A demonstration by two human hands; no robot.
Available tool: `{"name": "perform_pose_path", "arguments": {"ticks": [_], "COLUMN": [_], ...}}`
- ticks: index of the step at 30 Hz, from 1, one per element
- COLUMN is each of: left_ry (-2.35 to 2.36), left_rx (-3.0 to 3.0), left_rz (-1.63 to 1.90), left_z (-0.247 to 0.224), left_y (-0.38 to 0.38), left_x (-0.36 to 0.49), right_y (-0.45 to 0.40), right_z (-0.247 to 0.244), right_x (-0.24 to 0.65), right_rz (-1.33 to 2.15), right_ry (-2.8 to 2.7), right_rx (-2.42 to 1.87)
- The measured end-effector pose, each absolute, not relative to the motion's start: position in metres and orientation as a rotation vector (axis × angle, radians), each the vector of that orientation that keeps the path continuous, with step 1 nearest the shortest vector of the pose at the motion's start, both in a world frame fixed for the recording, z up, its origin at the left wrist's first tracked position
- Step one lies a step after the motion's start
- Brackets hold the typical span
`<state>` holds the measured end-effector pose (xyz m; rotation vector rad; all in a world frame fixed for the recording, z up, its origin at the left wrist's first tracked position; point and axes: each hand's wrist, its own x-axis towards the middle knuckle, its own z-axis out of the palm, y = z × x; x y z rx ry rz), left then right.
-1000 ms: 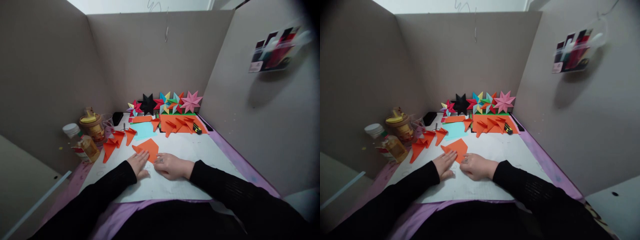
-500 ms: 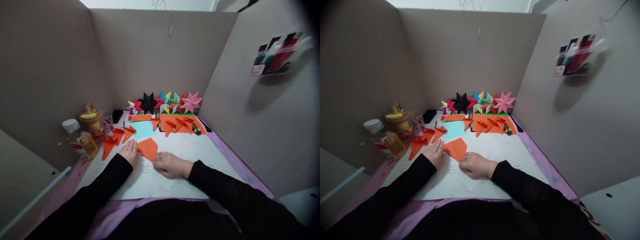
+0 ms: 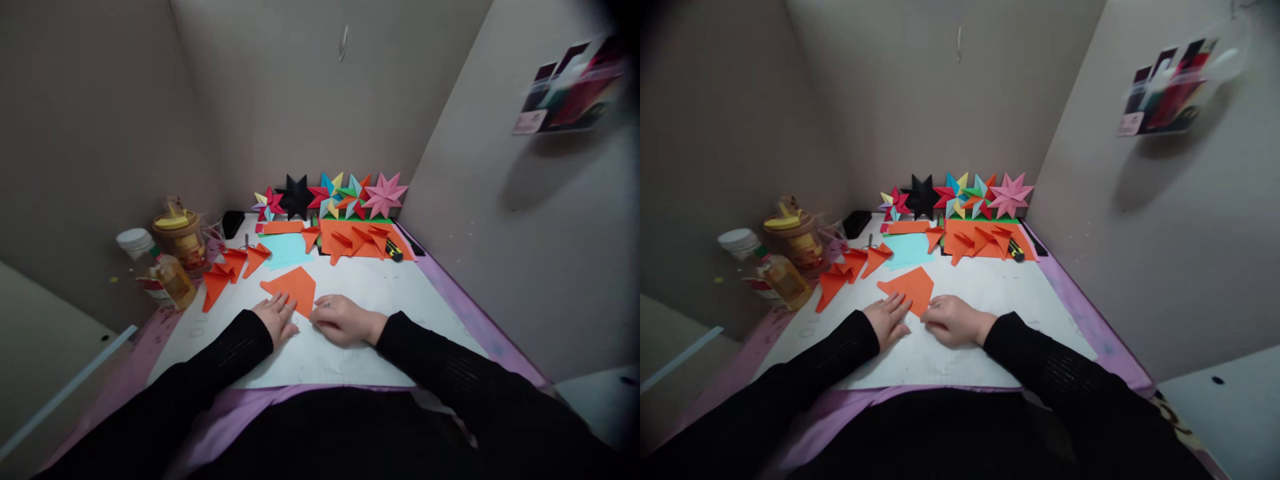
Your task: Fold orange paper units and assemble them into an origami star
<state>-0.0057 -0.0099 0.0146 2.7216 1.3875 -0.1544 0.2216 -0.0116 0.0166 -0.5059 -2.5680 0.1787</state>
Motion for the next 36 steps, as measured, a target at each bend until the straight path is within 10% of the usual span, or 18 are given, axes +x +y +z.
{"name": "perform_pose_path", "arguments": {"ticks": [23,36], "left_ry": [1.465,1.510], "left_rx": [2.667,2.655], "left_rz": [-0.145,-0.068], "left_z": [0.021,0.023], "left_y": [-0.008,-0.007], "left_x": [-0.010,-0.015], "right_y": [0.002,0.023], "right_z": [0.013,0.004], "right_x": [0.225,0.243], "right_rz": [0.412,-0.018], "right_ry": [-2.495,-2.542], "right_rx": [-0.493,-0.891]}}
